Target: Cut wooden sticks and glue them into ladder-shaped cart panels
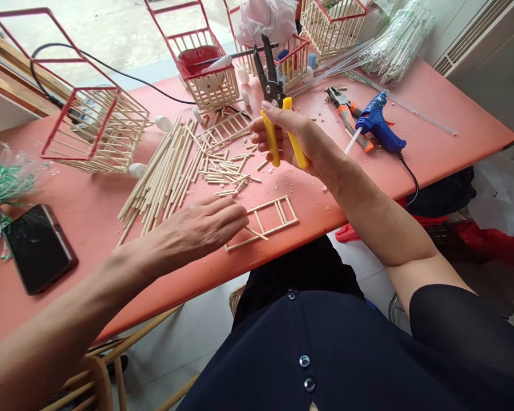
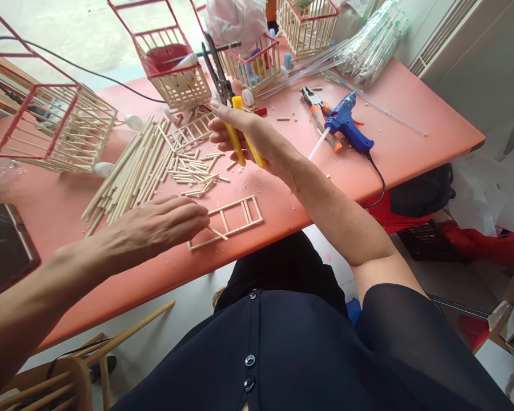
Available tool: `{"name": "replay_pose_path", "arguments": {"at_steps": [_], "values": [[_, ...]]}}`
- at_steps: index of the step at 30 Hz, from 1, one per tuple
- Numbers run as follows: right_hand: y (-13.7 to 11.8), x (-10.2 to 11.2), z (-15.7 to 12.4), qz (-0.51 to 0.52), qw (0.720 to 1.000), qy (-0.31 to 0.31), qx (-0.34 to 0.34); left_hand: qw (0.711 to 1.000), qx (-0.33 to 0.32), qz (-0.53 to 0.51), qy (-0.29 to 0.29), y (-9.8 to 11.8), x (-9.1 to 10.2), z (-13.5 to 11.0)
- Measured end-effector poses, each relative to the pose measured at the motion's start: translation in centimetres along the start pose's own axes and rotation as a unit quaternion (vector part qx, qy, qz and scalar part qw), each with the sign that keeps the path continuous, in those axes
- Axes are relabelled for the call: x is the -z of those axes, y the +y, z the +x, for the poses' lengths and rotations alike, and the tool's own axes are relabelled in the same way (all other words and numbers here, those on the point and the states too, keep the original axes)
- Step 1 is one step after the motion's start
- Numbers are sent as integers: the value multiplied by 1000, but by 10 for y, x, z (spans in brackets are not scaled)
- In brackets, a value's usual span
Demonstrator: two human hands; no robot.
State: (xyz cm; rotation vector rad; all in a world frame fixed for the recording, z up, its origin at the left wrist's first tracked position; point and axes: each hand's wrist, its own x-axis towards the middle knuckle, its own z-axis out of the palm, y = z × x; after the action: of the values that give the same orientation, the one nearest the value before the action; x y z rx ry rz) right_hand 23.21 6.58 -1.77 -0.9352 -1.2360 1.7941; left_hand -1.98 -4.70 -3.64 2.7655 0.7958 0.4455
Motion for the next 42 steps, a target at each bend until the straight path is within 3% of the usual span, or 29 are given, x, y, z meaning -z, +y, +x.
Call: {"name": "replay_pose_path", "arguments": {"at_steps": [3,6,9,12,15,21,25,30,38,42], "values": [[4,-1,-1,-12,999,-30,7,979,134,-117,99,9,13,6],[8,-4,-4,-73,993,-85,41,879,298,-325,179,14,19,20],[10,-8,-8,-149,974,-145,92,768,348,-499,200,8,15,38],[7,-11,-10,-200,954,-171,140,720,351,-561,211,0,7,55],[5,-12,-11,-219,951,-149,161,714,353,-561,225,-4,-2,67],[9,-9,-10,-251,954,-117,118,723,345,-558,218,-14,-11,75],[8,-8,-13,-361,916,-74,158,730,338,-547,231,-18,-14,73],[5,-11,-18,-437,879,-80,172,731,331,-540,255,-12,-14,70],[3,-8,-19,-411,890,-85,176,745,353,-501,265,-9,-15,65],[2,-6,-19,-399,897,-67,180,774,329,-483,244,-5,-19,64]]}}
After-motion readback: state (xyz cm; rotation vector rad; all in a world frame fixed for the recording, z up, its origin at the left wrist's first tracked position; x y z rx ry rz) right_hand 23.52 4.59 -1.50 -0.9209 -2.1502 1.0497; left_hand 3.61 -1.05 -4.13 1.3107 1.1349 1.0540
